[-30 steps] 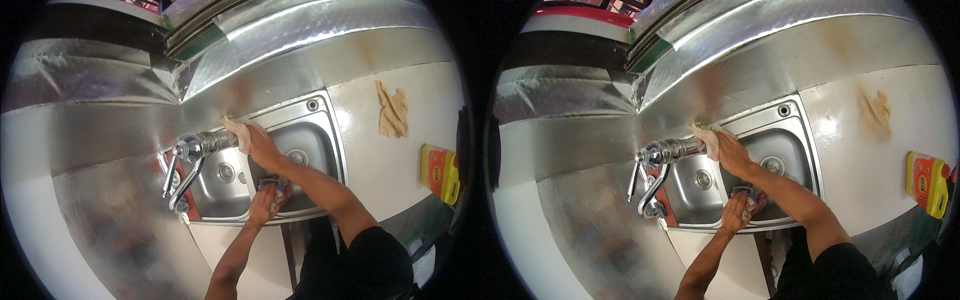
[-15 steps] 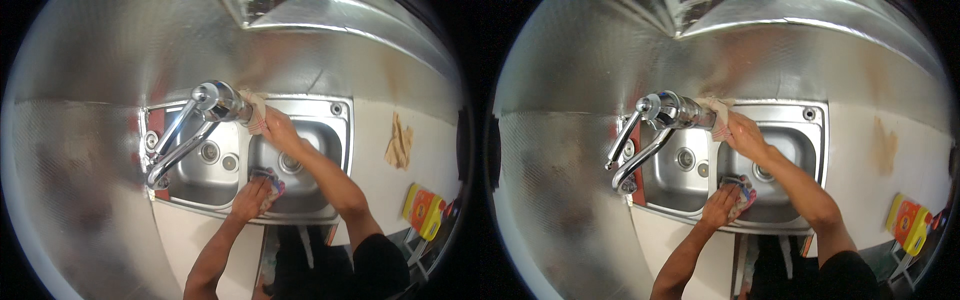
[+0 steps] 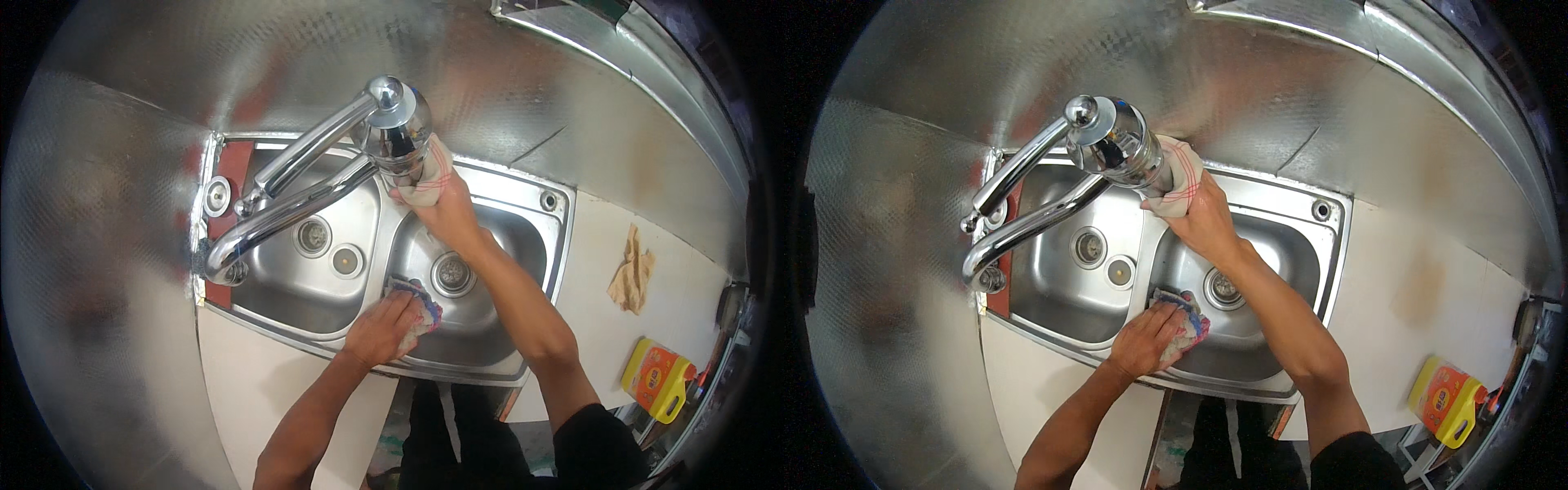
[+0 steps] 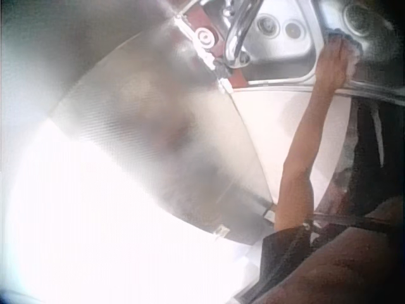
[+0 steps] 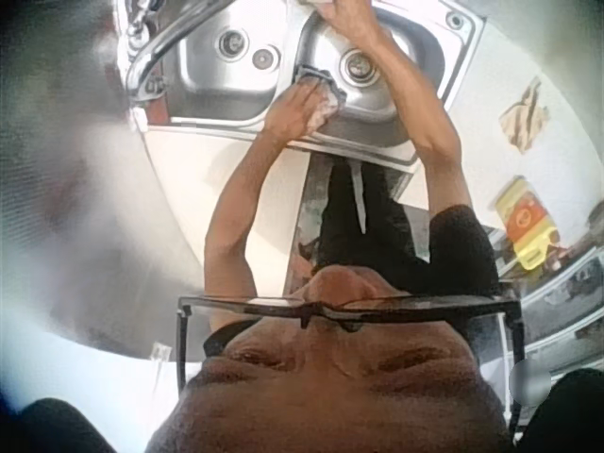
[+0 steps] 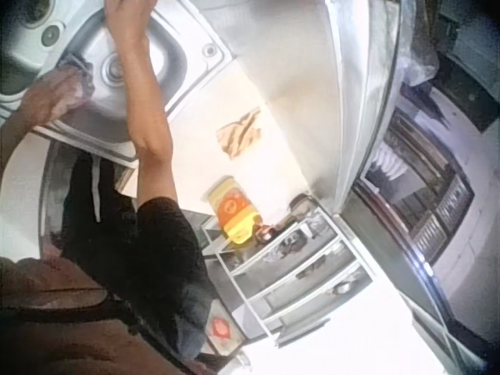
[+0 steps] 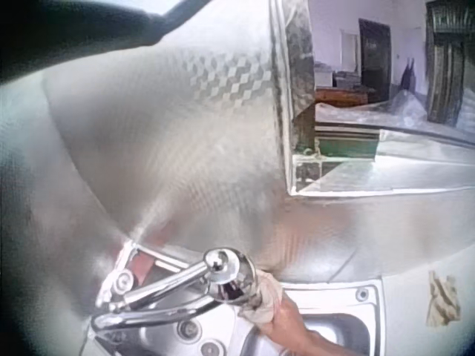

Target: The person wipes a white tiled wall and a stainless steel backsplash with a cloth. They then turn on the tap and wash the cloth under running water. Finally, they wipe the sink basin and faucet with the wet cloth.

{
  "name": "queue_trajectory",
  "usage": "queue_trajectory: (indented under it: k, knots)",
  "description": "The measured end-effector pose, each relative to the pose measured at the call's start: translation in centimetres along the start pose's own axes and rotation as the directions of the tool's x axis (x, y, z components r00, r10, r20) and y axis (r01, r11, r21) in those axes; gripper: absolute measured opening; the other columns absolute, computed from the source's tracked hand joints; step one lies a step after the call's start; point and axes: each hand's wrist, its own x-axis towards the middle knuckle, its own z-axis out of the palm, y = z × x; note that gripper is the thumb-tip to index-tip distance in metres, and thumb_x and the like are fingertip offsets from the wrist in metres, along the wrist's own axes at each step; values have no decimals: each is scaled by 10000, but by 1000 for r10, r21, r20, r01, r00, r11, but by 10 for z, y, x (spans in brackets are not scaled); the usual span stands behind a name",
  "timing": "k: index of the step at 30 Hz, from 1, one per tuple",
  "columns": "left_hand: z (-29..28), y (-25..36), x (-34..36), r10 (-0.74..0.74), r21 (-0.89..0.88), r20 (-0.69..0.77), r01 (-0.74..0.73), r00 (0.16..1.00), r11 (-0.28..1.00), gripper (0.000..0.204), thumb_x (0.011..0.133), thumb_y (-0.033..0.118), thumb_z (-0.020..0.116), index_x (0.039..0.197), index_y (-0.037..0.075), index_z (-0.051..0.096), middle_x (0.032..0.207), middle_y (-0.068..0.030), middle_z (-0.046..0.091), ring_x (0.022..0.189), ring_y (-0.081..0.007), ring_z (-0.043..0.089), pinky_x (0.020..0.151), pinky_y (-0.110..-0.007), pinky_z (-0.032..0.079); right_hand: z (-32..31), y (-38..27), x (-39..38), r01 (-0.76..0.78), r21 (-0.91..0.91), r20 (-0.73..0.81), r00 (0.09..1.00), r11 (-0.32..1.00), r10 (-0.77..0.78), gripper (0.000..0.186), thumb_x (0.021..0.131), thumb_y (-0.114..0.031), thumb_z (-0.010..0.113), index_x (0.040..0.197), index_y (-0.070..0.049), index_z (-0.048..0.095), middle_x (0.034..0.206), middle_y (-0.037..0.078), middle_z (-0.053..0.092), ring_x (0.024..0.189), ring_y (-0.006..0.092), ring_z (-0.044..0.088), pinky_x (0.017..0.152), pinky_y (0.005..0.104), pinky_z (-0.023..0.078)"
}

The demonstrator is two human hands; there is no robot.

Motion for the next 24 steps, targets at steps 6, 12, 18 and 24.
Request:
queue_trajectory:
  k: [6, 12, 18, 24]
  knots:
    - [-4, 0, 7, 31, -6, -32, -31, 999, 999, 735, 725, 297, 837, 1349, 65, 526, 1349, -152, 543, 1275, -351, 556, 1033, -434, 503, 15, 5, 21, 35, 14, -48, 998, 999, -34, 614, 733, -215, 939, 1222, 2, 638, 1082, 102, 726, 972, 210, 681, 887, 364, 537]
    - [-4, 4, 3, 52, 11, -66, -51, 997, 999, 725, 776, 326, 816, 1372, 21, 537, 1349, -173, 571, 1260, -354, 558, 1106, -426, 450, 11, 27, 7, -104, -164, 58, 992, 981, 114, 568, 781, -248, 914, 1204, 6, 634, 1119, 122, 725, 1015, 228, 684, 912, 356, 535]
    - [1, 0, -8, -5, 4, -41, 5, 999, 1000, 725, 793, 343, 799, 1389, 30, 528, 1360, -174, 561, 1266, -355, 550, 1100, -428, 452, 26, -41, 28, -19, 85, -126, 992, 996, 29, 729, 742, -158, 903, 1336, -14, 506, 1159, 143, 694, 1026, 214, 679, 909, 354, 536]
    - [3, 1, 6, 82, -8, -73, -83, 994, 997, 735, 791, 345, 802, 1389, 18, 526, 1358, -191, 551, 1249, -371, 549, 1089, -429, 459, 51, 43, 13, 21, 150, -369, 929, 988, 36, 755, 708, -152, 921, 1343, -24, 534, 1117, 136, 706, 985, 224, 707, 877, 336, 555]
